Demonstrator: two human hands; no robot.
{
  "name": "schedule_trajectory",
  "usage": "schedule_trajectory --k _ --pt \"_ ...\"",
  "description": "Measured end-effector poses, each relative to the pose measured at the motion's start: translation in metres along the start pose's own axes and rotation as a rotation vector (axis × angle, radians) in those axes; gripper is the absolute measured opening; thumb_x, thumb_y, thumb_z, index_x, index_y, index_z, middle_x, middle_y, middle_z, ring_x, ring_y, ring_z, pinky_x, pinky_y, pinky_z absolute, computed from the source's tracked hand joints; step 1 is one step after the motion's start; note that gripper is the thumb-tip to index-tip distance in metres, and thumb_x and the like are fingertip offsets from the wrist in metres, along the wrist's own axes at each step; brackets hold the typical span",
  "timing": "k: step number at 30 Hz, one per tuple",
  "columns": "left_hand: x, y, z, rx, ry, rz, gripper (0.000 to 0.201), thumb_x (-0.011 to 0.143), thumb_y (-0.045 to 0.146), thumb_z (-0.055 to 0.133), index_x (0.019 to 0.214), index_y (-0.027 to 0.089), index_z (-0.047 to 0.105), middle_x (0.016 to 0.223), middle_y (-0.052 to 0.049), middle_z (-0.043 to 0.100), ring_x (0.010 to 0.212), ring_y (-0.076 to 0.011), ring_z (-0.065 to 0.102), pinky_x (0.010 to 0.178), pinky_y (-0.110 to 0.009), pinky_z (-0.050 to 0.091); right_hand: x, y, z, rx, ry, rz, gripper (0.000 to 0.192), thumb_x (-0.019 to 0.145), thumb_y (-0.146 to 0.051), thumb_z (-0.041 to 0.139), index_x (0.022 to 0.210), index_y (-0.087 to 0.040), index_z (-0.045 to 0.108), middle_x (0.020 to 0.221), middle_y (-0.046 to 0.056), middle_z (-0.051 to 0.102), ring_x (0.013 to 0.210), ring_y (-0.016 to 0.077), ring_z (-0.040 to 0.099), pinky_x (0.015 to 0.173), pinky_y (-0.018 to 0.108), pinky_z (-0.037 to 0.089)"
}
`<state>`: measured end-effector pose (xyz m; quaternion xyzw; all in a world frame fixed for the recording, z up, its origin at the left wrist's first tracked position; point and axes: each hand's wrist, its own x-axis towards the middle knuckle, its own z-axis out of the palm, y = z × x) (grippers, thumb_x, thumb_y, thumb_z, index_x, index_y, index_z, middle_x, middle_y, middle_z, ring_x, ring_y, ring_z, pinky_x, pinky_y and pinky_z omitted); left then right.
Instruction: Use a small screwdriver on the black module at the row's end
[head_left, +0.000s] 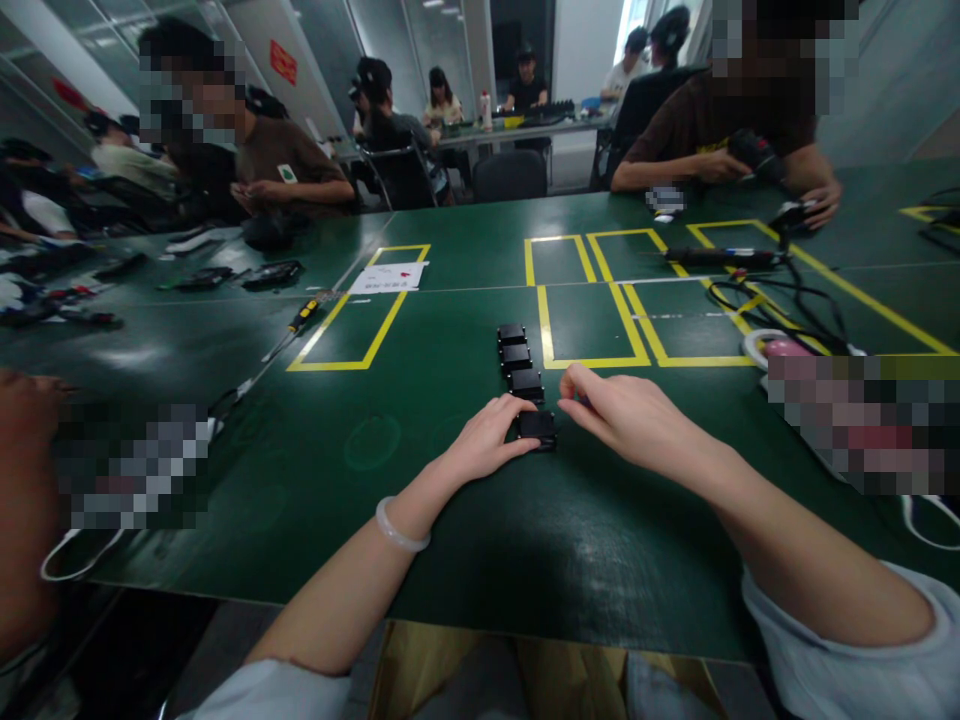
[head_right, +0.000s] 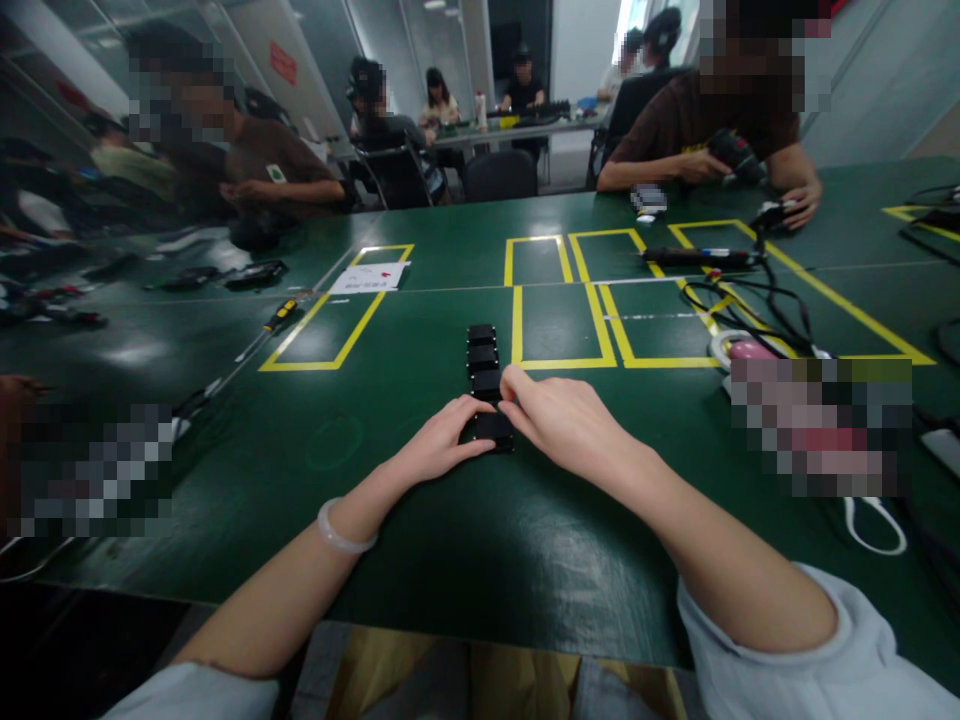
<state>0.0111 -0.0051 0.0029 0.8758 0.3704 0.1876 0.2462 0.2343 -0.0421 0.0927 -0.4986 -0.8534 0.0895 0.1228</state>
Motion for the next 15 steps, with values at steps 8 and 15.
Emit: schedule_trajectory --k 8,15 --pt "0.0000 -0.0001 0.0001 0.000 0.003 0.007 0.037 0.089 0.042 0.061 0.118 0.022 0.052 0.116 -0.007 0.057 0.109 -0.0256 0.054 0.093 -0.039 0.045 -0.0009 -0.0026 -0.0010 0.021 0.010 0.001 0.016 0.093 -0.034 0.042 0.103 -0.021 0.044 0.076 0.000 0.061 0.063 0.0164 0.054 0.056 0.027 0.028" --pt "0.0000 0.0007 -0.0001 -0.010 -0.002 -0.007 0.037 0.088 0.043 0.061 0.119 0.023 0.052 0.117 -0.007 0.057 0.109 -0.0262 0.055 0.094 -0.040 0.045 -0.0005 0.0002 0.0009 -0.020 0.010 0.000 0.014 0.094 -0.030 0.038 0.102 -0.021 0.046 0.073 0.001 0.061 0.061 0.0169 0.055 0.056 0.027 0.027"
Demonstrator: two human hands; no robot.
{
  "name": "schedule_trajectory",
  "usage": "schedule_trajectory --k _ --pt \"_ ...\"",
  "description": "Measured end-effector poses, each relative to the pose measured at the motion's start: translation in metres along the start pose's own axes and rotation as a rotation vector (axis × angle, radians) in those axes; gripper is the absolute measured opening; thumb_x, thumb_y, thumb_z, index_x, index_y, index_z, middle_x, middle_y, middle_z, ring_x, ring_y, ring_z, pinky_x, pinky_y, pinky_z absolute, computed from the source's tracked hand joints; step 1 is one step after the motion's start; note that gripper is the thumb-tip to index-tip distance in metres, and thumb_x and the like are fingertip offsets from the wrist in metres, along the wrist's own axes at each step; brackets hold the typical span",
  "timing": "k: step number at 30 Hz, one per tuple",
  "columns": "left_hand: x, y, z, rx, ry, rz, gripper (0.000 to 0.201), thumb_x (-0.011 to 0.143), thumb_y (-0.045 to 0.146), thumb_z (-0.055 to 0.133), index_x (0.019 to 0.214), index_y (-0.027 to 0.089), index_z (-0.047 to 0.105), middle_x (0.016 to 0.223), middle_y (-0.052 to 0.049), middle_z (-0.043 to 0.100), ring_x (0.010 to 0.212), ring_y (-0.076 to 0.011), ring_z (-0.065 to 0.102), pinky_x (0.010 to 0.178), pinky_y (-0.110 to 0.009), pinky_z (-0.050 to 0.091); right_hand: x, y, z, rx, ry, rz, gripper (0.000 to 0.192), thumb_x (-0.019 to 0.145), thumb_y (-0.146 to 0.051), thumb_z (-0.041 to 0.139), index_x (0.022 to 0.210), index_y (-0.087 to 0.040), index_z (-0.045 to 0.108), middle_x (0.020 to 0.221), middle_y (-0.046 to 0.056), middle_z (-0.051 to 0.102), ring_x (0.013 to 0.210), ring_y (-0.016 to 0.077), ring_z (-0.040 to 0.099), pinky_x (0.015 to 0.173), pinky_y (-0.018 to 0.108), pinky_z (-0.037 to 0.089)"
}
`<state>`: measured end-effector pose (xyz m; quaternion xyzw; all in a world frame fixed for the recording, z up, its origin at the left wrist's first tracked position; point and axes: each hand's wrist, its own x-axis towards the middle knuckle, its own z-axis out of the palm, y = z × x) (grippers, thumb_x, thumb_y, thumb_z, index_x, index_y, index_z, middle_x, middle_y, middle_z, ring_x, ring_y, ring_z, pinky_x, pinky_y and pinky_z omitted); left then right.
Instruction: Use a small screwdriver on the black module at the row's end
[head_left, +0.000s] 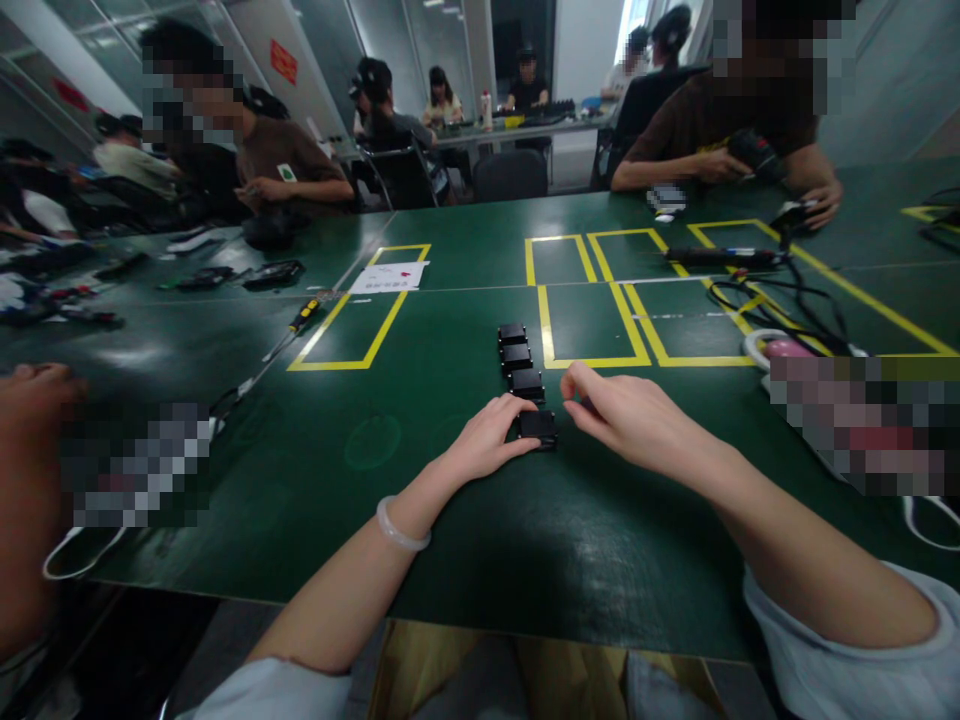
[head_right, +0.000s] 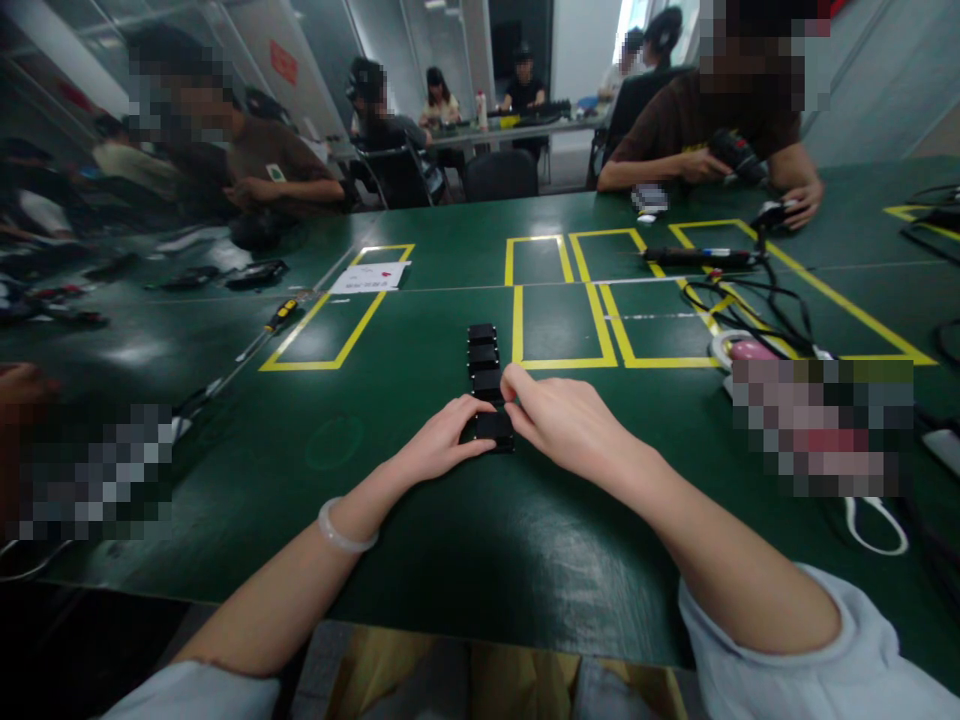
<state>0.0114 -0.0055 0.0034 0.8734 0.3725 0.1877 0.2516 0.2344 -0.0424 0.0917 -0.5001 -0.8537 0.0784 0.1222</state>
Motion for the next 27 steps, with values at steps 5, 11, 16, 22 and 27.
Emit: schedule_trajectory --k 5,11,16,22,27 --pt "-0.0002 -0.0006 -0.0001 0.003 0.003 0.010 0.037 0.088 0.042 0.062 0.118 0.023 0.052 0.116 -0.007 0.057 0.109 -0.0259 0.054 0.094 -0.040 0.045 -0.0006 -0.0013 -0.0001 0.044 0.025 -0.011 0.017 0.090 -0.029 0.044 0.105 -0.021 0.044 0.077 0.001 0.063 0.065 0.0170 0.057 0.056 0.026 0.028" --pt "-0.0001 -0.0010 0.0003 0.014 -0.002 0.013 0.038 0.089 0.041 0.061 0.120 0.023 0.051 0.116 -0.007 0.057 0.109 -0.0256 0.054 0.094 -0.040 0.045 0.0003 -0.0020 -0.0022 0.012 -0.006 0.019 0.017 0.096 -0.035 0.039 0.098 -0.021 0.046 0.069 0.000 0.058 0.059 0.0163 0.052 0.055 0.027 0.027" --pt "-0.0003 0.0008 -0.0013 0.003 -0.010 0.008 0.036 0.089 0.040 0.061 0.119 0.023 0.051 0.118 -0.007 0.056 0.111 -0.0258 0.054 0.095 -0.040 0.045 -0.0010 -0.0009 -0.0023 0.033 0.014 0.004 0.014 0.093 -0.028 0.042 0.104 -0.020 0.044 0.075 0.000 0.060 0.061 0.0155 0.052 0.056 0.026 0.028" --pt "-0.0001 -0.0013 0.0002 0.009 0.002 0.021 0.037 0.089 0.040 0.061 0.120 0.023 0.051 0.116 -0.007 0.057 0.109 -0.0253 0.054 0.094 -0.039 0.045 0.0006 -0.0025 -0.0018 0.031 -0.004 0.018 0.015 0.095 -0.036 0.042 0.098 -0.021 0.044 0.070 -0.001 0.057 0.060 0.0158 0.052 0.055 0.026 0.027" --pt "0.0005 -0.0007 -0.0003 0.016 -0.013 0.010 0.037 0.089 0.041 0.061 0.119 0.021 0.051 0.117 -0.008 0.057 0.110 -0.0260 0.054 0.094 -0.039 0.045 0.0005 -0.0001 -0.0002 0.041 -0.004 0.020 0.010 0.095 -0.029 0.042 0.101 -0.022 0.044 0.071 -0.002 0.057 0.061 0.0159 0.052 0.056 0.026 0.027"
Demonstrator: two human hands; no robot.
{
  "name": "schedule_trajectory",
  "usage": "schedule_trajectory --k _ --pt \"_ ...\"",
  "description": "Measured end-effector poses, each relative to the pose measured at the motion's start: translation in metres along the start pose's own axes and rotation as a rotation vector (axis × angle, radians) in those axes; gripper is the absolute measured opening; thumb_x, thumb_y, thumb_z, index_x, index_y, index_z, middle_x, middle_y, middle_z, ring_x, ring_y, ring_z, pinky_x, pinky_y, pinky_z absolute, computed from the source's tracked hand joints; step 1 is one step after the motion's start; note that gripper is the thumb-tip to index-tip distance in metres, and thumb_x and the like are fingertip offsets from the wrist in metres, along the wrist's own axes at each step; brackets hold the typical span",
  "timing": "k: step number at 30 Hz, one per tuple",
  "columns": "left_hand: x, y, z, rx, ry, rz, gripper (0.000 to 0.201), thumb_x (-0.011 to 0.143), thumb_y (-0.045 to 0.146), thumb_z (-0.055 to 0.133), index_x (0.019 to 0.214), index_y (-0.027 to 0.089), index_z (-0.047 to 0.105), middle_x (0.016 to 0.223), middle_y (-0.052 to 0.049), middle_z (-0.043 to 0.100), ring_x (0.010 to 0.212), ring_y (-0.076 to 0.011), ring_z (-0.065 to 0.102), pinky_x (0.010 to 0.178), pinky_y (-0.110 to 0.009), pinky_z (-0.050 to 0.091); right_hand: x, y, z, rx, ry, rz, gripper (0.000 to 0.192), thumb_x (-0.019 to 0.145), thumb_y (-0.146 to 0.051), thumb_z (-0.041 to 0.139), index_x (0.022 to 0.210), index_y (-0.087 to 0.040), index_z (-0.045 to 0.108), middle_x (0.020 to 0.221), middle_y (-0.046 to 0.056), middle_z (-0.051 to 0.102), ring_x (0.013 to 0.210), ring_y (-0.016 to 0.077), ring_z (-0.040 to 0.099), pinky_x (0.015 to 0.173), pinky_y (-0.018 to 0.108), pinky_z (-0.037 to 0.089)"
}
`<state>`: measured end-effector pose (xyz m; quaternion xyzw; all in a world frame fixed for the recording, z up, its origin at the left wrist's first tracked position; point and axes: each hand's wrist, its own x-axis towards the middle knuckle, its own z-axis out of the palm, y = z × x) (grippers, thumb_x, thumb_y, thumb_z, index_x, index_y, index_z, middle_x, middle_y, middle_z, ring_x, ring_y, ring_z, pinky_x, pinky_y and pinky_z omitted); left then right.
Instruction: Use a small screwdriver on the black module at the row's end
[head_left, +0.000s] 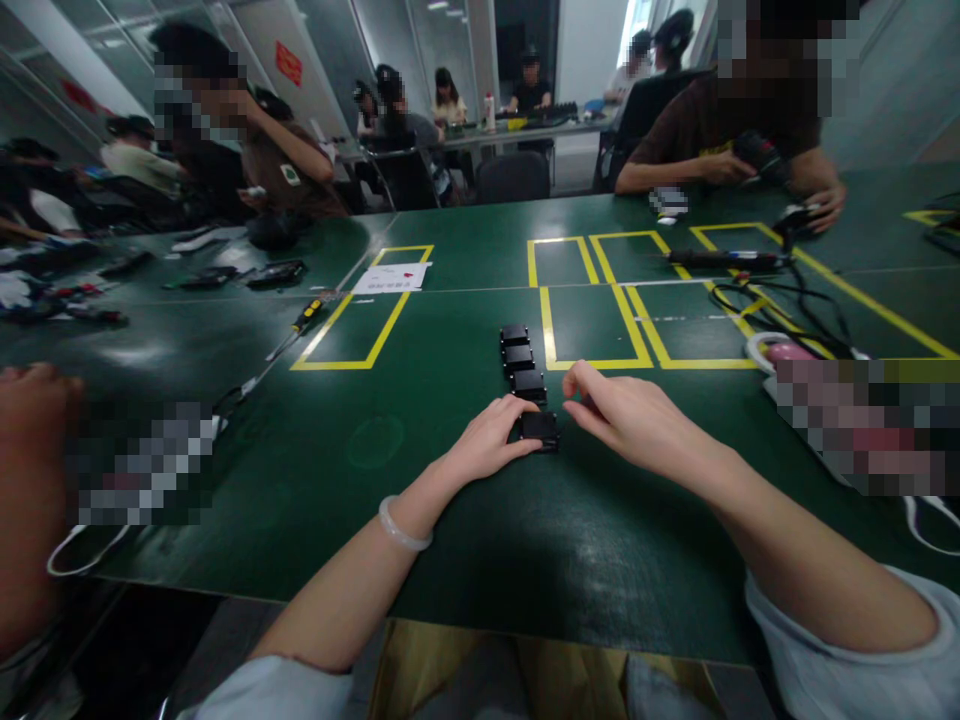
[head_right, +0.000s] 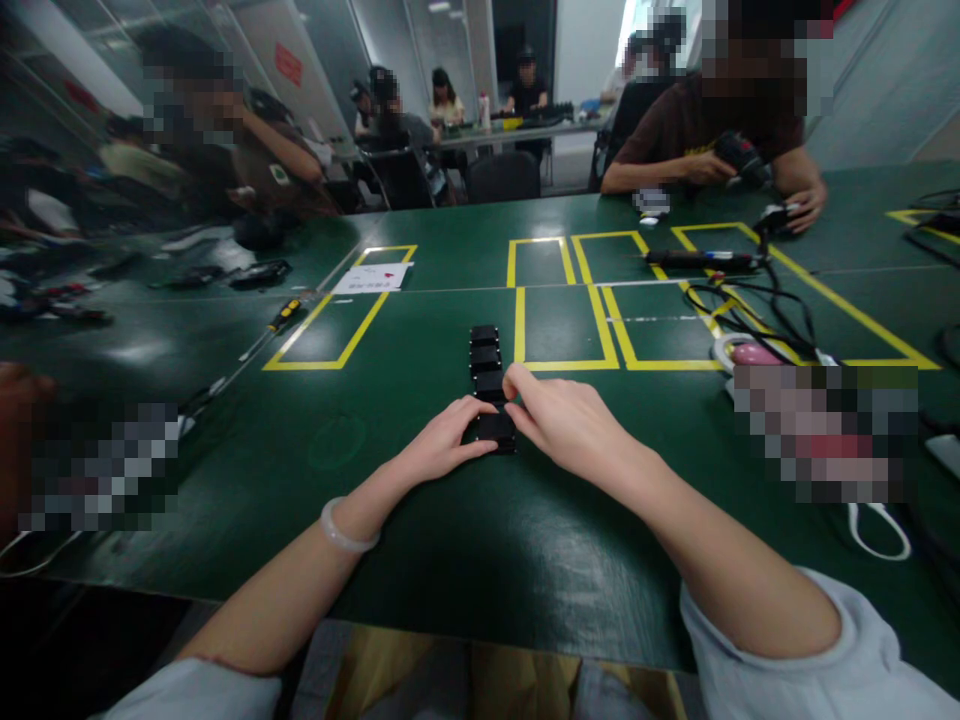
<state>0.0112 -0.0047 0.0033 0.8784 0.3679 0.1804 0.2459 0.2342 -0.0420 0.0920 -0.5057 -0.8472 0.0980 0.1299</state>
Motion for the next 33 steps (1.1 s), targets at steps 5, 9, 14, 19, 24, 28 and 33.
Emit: schedule_trajectory --k 5,9,14,19,24,28,33 --pt "-0.0005 -0.0008 0.0011 -0.006 0.010 0.001 0.037 0.089 0.042 0.061 0.119 0.023 0.051 0.117 -0.007 0.056 0.109 -0.0254 0.054 0.094 -0.039 0.045 0.0001 0.0001 0.0009 0.022 0.010 -0.021 0.014 0.093 -0.032 0.046 0.102 -0.022 0.043 0.076 -0.001 0.059 0.063 0.0155 0.053 0.056 0.026 0.028" --pt "-0.0010 -0.0014 0.0014 -0.004 0.014 0.002 0.038 0.089 0.043 0.061 0.120 0.023 0.051 0.117 -0.007 0.056 0.109 -0.0256 0.054 0.093 -0.039 0.045 0.0019 -0.0015 0.0004 -0.005 -0.014 0.014 0.015 0.096 -0.036 0.039 0.098 -0.022 0.044 0.070 -0.001 0.057 0.060 0.0159 0.052 0.056 0.027 0.027" --pt "-0.0009 -0.0001 -0.0003 -0.007 0.003 0.002 0.037 0.089 0.041 0.061 0.119 0.023 0.051 0.117 -0.007 0.056 0.110 -0.0259 0.054 0.093 -0.039 0.045 0.0009 -0.0019 0.0000 0.006 0.004 0.009 0.012 0.093 -0.027 0.042 0.103 -0.021 0.043 0.071 -0.002 0.056 0.060 0.0150 0.051 0.056 0.026 0.027" --pt "-0.0007 -0.0008 0.0004 -0.006 0.012 0.009 0.037 0.089 0.042 0.061 0.120 0.023 0.051 0.117 -0.007 0.056 0.110 -0.0258 0.054 0.094 -0.040 0.045 0.0003 -0.0020 -0.0005 -0.009 -0.014 0.003 0.015 0.095 -0.036 0.041 0.095 -0.022 0.045 0.070 -0.002 0.057 0.060 0.0154 0.051 0.055 0.026 0.026" --pt "-0.0007 0.0003 -0.0001 0.000 0.012 0.003 0.038 0.090 0.044 0.060 0.119 0.022 0.051 0.116 -0.007 0.057 0.108 -0.0256 0.055 0.092 -0.039 0.046 0.0006 -0.0013 -0.0004 -0.036 -0.008 0.008 0.012 0.096 -0.030 0.038 0.101 -0.021 0.045 0.072 -0.001 0.059 0.060 0.0157 0.052 0.055 0.027 0.026" --pt "-0.0007 -0.0002 0.0005 -0.003 0.014 0.005 0.037 0.089 0.043 0.060 0.118 0.022 0.052 0.117 -0.007 0.057 0.109 -0.0253 0.054 0.093 -0.038 0.045 -0.0005 -0.0031 -0.0009 -0.017 0.010 -0.003 0.013 0.093 -0.027 0.042 0.104 -0.021 0.044 0.075 0.000 0.061 0.063 0.0158 0.054 0.056 0.026 0.027" --pt "-0.0008 -0.0022 0.0024 -0.006 0.030 0.009 0.038 0.089 0.043 0.061 0.119 0.022 0.052 0.116 -0.007 0.057 0.108 -0.0249 0.055 0.093 -0.038 0.045 -0.0004 -0.0029 -0.0006 -0.061 -0.016 0.003 0.016 0.096 -0.036 0.039 0.098 -0.022 0.046 0.071 0.000 0.059 0.062 0.0169 0.054 0.055 0.027 0.026"
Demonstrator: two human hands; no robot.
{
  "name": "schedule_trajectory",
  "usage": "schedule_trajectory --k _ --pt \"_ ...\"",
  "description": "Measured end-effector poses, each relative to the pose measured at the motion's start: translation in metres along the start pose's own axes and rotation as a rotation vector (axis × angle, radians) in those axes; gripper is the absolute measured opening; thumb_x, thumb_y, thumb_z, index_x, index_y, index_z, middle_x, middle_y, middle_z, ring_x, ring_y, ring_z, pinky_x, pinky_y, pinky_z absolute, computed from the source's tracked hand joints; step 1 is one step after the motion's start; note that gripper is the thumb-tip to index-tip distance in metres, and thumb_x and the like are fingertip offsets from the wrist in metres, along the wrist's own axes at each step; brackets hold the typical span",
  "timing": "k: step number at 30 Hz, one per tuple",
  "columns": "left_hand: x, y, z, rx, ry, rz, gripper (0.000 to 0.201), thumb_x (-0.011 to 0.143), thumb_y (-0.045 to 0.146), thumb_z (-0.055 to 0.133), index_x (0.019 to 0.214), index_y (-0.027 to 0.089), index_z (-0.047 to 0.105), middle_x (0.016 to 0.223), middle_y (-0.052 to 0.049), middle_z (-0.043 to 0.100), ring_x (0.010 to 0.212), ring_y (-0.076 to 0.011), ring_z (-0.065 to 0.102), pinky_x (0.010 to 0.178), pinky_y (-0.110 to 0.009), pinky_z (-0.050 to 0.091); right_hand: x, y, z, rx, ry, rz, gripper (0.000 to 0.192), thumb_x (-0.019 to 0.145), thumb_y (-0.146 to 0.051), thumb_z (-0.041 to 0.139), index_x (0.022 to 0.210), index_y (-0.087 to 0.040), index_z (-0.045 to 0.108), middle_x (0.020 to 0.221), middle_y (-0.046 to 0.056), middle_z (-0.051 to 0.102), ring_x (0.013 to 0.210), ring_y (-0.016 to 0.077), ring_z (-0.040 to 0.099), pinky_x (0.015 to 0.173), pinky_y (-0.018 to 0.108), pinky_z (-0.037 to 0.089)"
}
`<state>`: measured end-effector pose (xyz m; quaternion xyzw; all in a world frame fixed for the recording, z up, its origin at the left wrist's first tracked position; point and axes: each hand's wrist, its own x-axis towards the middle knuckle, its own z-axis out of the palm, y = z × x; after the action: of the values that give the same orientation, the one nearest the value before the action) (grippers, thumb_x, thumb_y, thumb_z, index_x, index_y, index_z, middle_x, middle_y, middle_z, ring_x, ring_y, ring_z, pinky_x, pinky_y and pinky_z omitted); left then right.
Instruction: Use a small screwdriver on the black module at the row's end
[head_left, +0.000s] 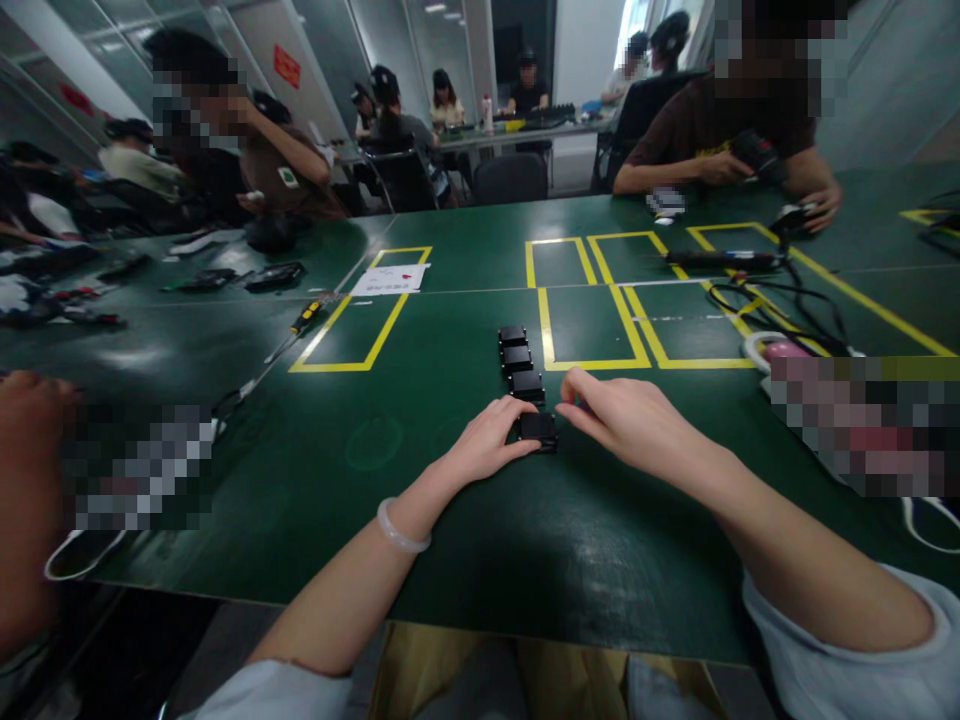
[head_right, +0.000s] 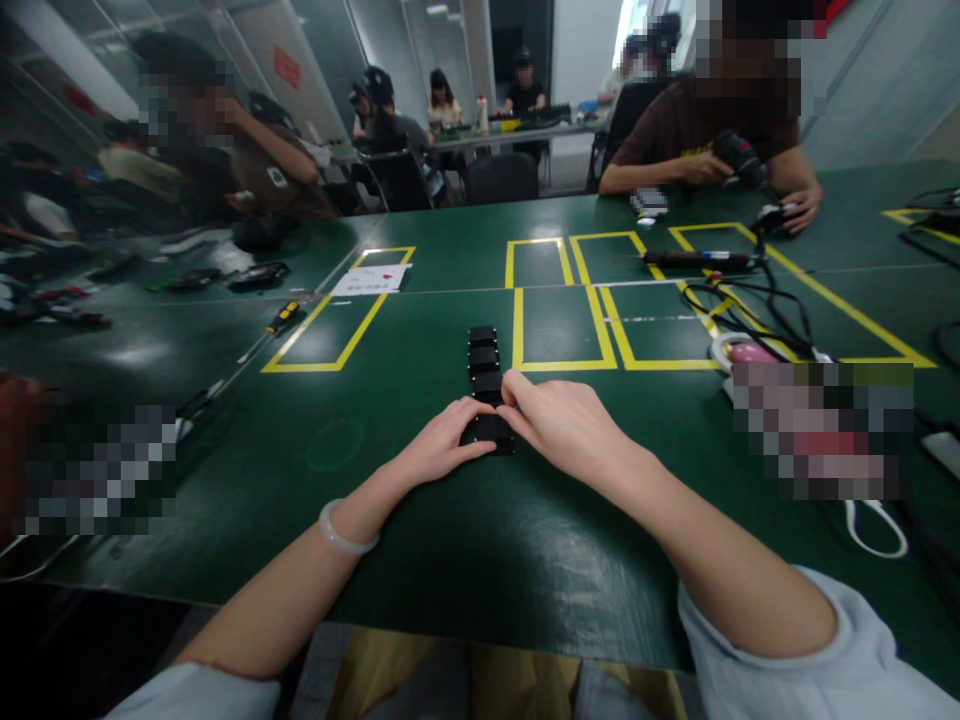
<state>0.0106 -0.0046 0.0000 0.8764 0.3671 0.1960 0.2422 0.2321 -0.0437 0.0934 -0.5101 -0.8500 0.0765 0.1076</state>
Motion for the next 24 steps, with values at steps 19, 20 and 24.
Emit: schedule_trajectory --k 19,20,24 --pt "-0.0004 0.0024 -0.0028 -0.017 -0.019 -0.010 0.037 0.089 0.042 0.061 0.119 0.023 0.051 0.117 -0.007 0.057 0.110 -0.0254 0.054 0.094 -0.039 0.045 -0.0007 0.0008 -0.0008 0.054 0.028 -0.026 0.014 0.094 -0.029 0.041 0.104 -0.021 0.045 0.076 0.000 0.061 0.061 0.0155 0.053 0.055 0.026 0.027" --pt "-0.0003 0.0024 -0.0027 -0.018 -0.015 -0.009 0.037 0.089 0.041 0.062 0.119 0.023 0.051 0.117 -0.007 0.057 0.110 -0.0254 0.054 0.094 -0.039 0.045 -0.0006 0.0006 -0.0010 0.050 0.027 -0.024 0.014 0.094 -0.031 0.041 0.103 -0.021 0.045 0.075 0.000 0.061 0.061 0.0155 0.053 0.055 0.026 0.027" --pt "0.0003 0.0025 -0.0027 -0.013 -0.015 -0.010 0.038 0.088 0.042 0.062 0.119 0.022 0.052 0.116 -0.007 0.057 0.109 -0.0256 0.055 0.094 -0.039 0.045 0.0002 0.0010 -0.0004 0.003 0.005 -0.008 0.015 0.096 -0.034 0.039 0.099 -0.021 0.046 0.071 0.000 0.059 0.061 0.0165 0.053 0.055 0.026 0.026"
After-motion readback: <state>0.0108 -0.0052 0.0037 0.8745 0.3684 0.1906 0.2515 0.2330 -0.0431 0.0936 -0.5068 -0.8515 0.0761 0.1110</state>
